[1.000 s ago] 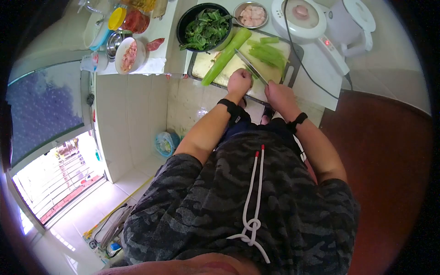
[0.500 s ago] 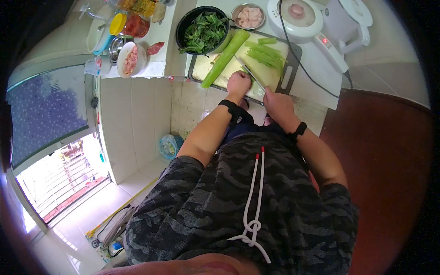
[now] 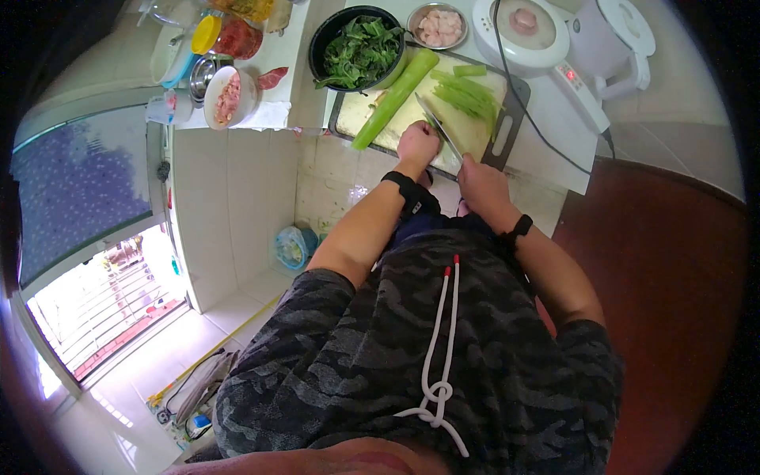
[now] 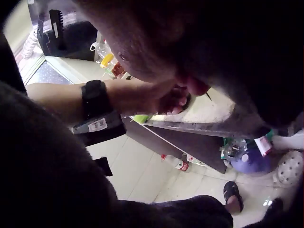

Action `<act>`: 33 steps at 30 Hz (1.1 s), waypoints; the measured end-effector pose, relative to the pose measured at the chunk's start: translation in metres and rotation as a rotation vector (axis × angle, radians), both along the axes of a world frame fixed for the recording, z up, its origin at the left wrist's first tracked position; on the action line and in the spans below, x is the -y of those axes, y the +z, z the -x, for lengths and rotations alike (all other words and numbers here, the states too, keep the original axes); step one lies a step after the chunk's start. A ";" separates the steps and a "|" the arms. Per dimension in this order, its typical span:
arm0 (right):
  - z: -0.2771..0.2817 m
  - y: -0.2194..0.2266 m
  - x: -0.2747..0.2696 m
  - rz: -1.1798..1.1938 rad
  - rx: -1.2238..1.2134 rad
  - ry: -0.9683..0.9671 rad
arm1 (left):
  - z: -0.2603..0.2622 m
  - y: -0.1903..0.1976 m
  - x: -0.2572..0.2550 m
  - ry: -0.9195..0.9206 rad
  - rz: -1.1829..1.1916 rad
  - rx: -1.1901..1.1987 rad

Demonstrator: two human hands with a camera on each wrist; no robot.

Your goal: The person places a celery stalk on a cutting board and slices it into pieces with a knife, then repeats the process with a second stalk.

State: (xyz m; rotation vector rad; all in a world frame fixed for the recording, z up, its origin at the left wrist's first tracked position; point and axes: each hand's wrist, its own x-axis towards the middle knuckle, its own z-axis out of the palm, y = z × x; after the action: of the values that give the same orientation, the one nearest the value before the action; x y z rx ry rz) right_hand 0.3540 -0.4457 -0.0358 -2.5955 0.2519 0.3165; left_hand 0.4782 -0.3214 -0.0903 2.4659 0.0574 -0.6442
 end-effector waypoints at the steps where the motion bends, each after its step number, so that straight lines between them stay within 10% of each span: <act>1: -0.002 -0.001 -0.002 -0.002 -0.002 -0.001 | 0.001 0.000 0.000 -0.001 -0.002 -0.002; 33: -0.012 -0.022 0.007 -0.032 0.085 -0.106 | 0.006 0.001 -0.005 -0.046 -0.028 0.128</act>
State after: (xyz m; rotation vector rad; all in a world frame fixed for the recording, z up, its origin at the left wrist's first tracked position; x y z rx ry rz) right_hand 0.3659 -0.4523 -0.0573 -2.5457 0.3496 0.1705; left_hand 0.4721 -0.3165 -0.0893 2.5361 -0.0409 -0.5066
